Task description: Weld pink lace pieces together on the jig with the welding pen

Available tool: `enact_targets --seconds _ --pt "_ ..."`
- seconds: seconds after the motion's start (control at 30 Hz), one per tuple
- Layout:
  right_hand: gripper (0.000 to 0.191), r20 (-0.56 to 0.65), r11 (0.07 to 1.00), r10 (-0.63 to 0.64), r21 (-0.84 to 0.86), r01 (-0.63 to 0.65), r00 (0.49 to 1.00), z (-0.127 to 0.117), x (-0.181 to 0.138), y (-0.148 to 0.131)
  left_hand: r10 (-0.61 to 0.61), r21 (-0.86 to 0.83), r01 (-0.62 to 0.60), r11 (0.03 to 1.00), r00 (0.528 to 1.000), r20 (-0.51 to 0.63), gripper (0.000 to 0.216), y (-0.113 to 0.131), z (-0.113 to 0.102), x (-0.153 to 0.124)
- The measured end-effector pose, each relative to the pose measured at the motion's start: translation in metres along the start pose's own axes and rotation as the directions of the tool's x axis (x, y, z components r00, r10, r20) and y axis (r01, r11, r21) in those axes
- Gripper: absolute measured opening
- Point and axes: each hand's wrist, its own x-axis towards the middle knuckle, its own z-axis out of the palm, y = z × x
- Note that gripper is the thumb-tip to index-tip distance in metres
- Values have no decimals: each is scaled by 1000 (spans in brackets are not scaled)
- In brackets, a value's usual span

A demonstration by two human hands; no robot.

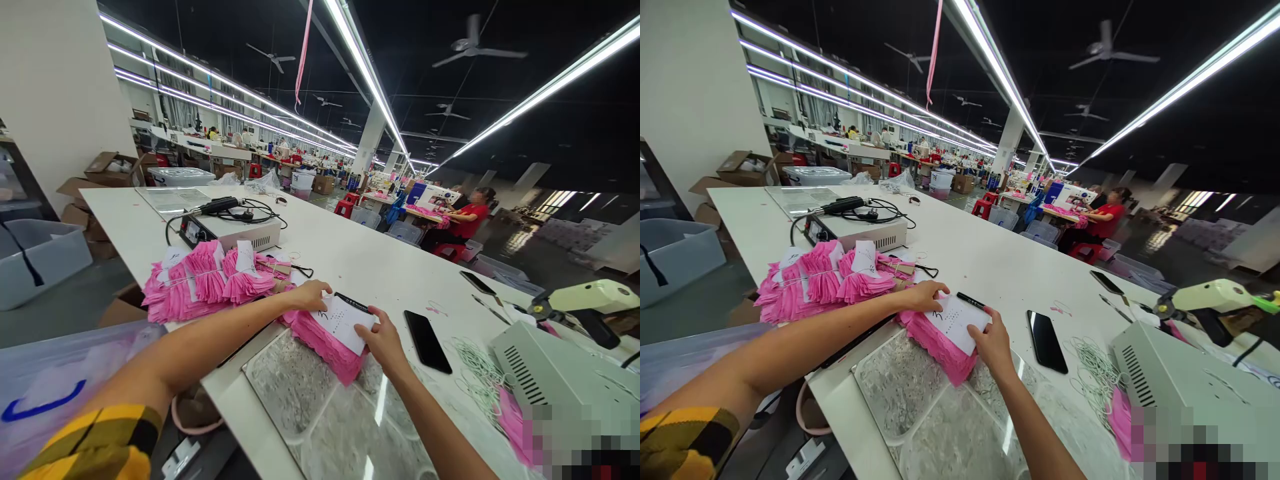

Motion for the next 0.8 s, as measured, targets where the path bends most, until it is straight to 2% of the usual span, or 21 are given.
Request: enact_targets --seconds 0.1,0.23,0.37,0.47,0.57,0.63,0.7,0.8 --pt "68 3 973 -15 -232 15 1000 0 3 3 -21 78 22 997 1000 -15 23 -6 3 4" --pt "59 30 888 -70 -454 76 997 -12 4 -9 -22 56 24 998 999 -49 17 -11 6 1" --pt "56 147 833 -168 -508 220 975 -15 21 -24 0 -114 -21 993 983 -185 35 -5 11 -14" --pt "56 275 827 -132 -499 259 952 -4 39 -24 -64 -314 -25 949 961 -270 40 -3 19 -48" --pt "45 381 832 -84 -482 275 921 5 50 -18 -238 -562 90 822 952 -195 28 -9 35 -97" --pt "34 446 836 -79 -457 303 892 7 52 -14 -386 -769 221 600 922 -36 21 -13 50 -122" --pt "30 495 840 -84 -433 328 865 6 51 -13 -443 -860 262 438 895 47 16 -16 64 -132" --pt "32 534 848 -92 -401 348 840 4 50 -12 -458 -925 235 297 886 78 10 -14 78 -119"
